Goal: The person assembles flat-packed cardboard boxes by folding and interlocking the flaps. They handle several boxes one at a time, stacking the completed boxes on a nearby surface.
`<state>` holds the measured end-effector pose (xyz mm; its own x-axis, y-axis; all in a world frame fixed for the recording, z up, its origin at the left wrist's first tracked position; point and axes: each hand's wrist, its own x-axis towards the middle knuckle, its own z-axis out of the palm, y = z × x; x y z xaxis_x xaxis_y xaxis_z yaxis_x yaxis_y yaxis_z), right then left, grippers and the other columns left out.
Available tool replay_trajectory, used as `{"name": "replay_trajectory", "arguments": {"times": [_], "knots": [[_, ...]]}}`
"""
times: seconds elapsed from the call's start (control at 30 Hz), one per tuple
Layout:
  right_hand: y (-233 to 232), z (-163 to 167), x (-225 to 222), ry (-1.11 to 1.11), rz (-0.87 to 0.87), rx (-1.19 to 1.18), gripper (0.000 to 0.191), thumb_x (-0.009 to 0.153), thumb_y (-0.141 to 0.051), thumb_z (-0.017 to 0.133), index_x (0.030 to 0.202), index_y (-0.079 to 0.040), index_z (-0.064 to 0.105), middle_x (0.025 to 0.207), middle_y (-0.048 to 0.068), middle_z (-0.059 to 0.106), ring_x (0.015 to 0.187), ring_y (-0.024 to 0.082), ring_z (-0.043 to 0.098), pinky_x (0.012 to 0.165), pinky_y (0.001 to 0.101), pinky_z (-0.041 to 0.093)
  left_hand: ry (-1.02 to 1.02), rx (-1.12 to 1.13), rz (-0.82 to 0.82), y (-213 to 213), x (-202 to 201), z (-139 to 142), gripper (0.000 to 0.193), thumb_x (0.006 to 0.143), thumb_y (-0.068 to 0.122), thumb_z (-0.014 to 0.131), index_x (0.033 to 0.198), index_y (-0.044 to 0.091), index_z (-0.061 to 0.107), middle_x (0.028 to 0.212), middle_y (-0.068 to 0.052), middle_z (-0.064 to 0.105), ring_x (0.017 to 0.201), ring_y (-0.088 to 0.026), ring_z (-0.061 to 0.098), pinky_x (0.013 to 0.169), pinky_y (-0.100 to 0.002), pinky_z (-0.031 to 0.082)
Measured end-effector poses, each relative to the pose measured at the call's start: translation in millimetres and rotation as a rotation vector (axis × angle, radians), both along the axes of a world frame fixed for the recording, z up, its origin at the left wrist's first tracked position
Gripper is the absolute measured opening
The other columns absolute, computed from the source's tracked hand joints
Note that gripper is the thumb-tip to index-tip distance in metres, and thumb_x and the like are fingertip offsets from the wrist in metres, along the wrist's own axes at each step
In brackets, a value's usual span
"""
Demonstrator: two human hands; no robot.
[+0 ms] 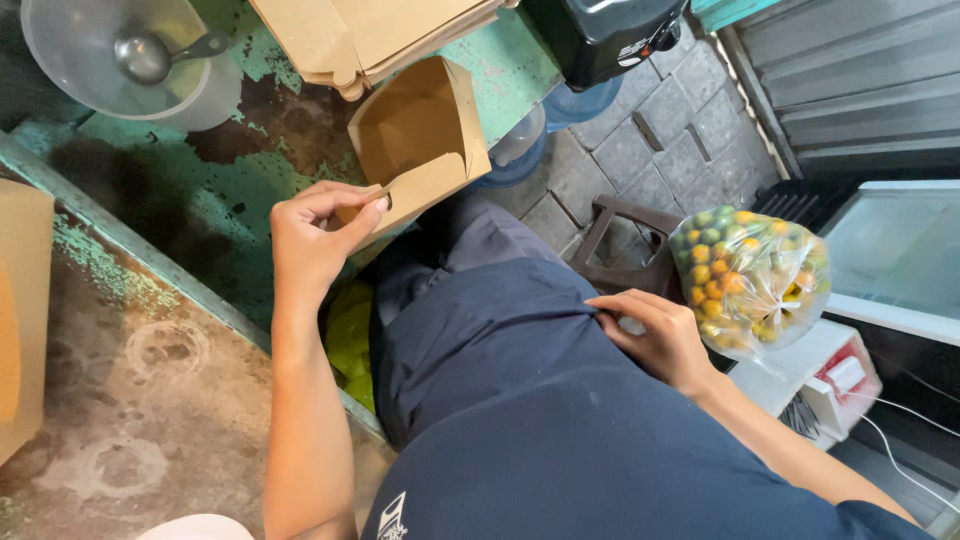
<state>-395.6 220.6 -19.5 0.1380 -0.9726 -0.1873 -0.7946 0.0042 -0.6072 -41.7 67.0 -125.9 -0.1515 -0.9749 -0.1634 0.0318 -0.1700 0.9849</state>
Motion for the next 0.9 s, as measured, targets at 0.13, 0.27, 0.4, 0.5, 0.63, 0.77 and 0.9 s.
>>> {"name": "replay_trajectory", "arguments": {"times": [0.13,0.27,0.4,0.5,0.63,0.77,0.9], "knots": [[-5.9,8.2,-11.8,-0.162,-0.051,0.453,0.024,0.082,-0.010,0.076,0.106,-0.008,0.075,0.095,0.002,0.077,0.079,0.011,0.077,0.070,0.0261,0.063,-0.017,-0.010,0.001,-1.0,0.9,2.0,0.015,0.088,0.003,0.082,0.102,-0.003,0.079,0.105,-0.011,0.076,0.096,-0.012,0.069,0.086,-0.025,0.051],[-2.0,4.2,-30.1,-0.213,-0.039,0.811,0.017,0.084,-0.012,0.075,0.100,-0.007,0.073,0.089,0.001,0.079,0.078,0.009,0.076,0.071,0.0257,0.063,-0.018,0.000,-0.003,-2.0,0.3,4.0,0.015,0.088,0.002,0.081,0.102,-0.002,0.079,0.105,-0.011,0.076,0.095,-0.012,0.069,0.086,-0.025,0.052],[24.3,-15.8,-32.6,-0.153,-0.071,0.569,0.012,0.086,-0.010,0.075,0.094,-0.002,0.073,0.083,0.003,0.078,0.072,0.012,0.074,0.070,0.0262,0.063,-0.005,0.003,-0.014,-1.3,-0.3,4.3,0.015,0.088,0.002,0.081,0.102,-0.002,0.079,0.105,-0.010,0.076,0.095,-0.012,0.069,0.085,-0.025,0.052],[35.3,-31.1,-40.8,-0.180,-0.173,0.462,0.015,0.087,-0.015,0.074,0.094,-0.002,0.072,0.091,0.001,0.080,0.079,0.009,0.076,0.075,0.0260,0.064,-0.020,0.006,-0.008,-1.1,1.6,3.6,0.014,0.089,0.002,0.081,0.103,-0.002,0.079,0.105,-0.010,0.076,0.095,-0.012,0.069,0.085,-0.024,0.051],[20.5,-68.9,-51.4,-0.512,-0.384,0.498,0.026,0.102,-0.022,0.061,0.122,-0.005,0.063,0.110,0.001,0.068,0.105,0.007,0.063,0.093,0.0265,0.050,-0.006,-0.005,-0.015,-1.7,4.1,1.7,0.015,0.090,0.002,0.080,0.104,-0.002,0.078,0.106,-0.011,0.077,0.097,-0.012,0.070,0.088,-0.024,0.052],[23.4,-96.9,-53.3,-0.295,-0.392,0.717,0.040,0.100,-0.029,0.061,0.135,-0.011,0.056,0.109,0.003,0.066,0.102,0.011,0.061,0.091,0.0297,0.051,-0.028,-0.021,-0.007,-1.9,1.6,0.7,0.014,0.089,0.002,0.080,0.102,-0.003,0.078,0.106,-0.010,0.076,0.097,-0.012,0.070,0.088,-0.024,0.052],[32.4,-105.0,-69.6,-0.368,-0.503,0.932,0.043,0.101,-0.032,0.064,0.137,-0.009,0.061,0.097,0.016,0.061,0.082,0.026,0.058,0.072,0.0412,0.049,-0.034,0.004,0.000,-2.3,1.9,1.5,0.013,0.089,0.003,0.081,0.101,-0.003,0.079,0.104,-0.010,0.076,0.094,-0.011,0.068,0.084,-0.023,0.051]]}}
